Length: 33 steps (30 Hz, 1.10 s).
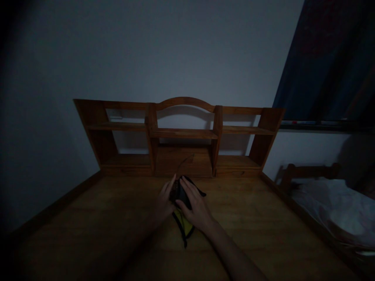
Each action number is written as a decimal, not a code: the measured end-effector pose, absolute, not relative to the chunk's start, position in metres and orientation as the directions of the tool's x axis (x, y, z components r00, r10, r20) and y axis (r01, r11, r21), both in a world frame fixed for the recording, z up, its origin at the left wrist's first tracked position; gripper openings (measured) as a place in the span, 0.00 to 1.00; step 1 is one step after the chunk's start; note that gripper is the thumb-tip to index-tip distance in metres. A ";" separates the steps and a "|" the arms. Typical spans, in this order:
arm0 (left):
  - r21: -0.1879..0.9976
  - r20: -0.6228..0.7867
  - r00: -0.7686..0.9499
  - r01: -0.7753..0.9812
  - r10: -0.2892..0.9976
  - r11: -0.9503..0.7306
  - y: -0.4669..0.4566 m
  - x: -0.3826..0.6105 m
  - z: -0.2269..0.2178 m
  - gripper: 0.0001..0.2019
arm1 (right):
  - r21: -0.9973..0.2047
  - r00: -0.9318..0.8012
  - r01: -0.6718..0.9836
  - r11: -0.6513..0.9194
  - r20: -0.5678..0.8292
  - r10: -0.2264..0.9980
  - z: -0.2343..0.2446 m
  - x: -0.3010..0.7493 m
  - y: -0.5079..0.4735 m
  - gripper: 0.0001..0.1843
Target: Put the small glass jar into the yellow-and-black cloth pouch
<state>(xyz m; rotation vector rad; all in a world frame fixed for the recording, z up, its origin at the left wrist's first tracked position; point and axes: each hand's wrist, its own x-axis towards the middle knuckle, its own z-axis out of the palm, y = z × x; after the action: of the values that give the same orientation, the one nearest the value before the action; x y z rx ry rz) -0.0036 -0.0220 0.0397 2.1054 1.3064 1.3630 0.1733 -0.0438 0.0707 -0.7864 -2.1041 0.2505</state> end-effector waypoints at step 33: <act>0.657 0.615 -0.034 0.575 0.788 -0.488 0.001 -0.004 0.015 0.37 | -0.283 -0.567 0.371 0.884 0.685 0.457 0.069 0.174 -0.040 0.32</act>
<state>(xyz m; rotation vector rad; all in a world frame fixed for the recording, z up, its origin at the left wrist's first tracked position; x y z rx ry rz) -0.0036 0.0014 0.0147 2.0298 1.4630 1.5382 0.1739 -0.0403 0.0694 -0.5926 -2.2336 0.1352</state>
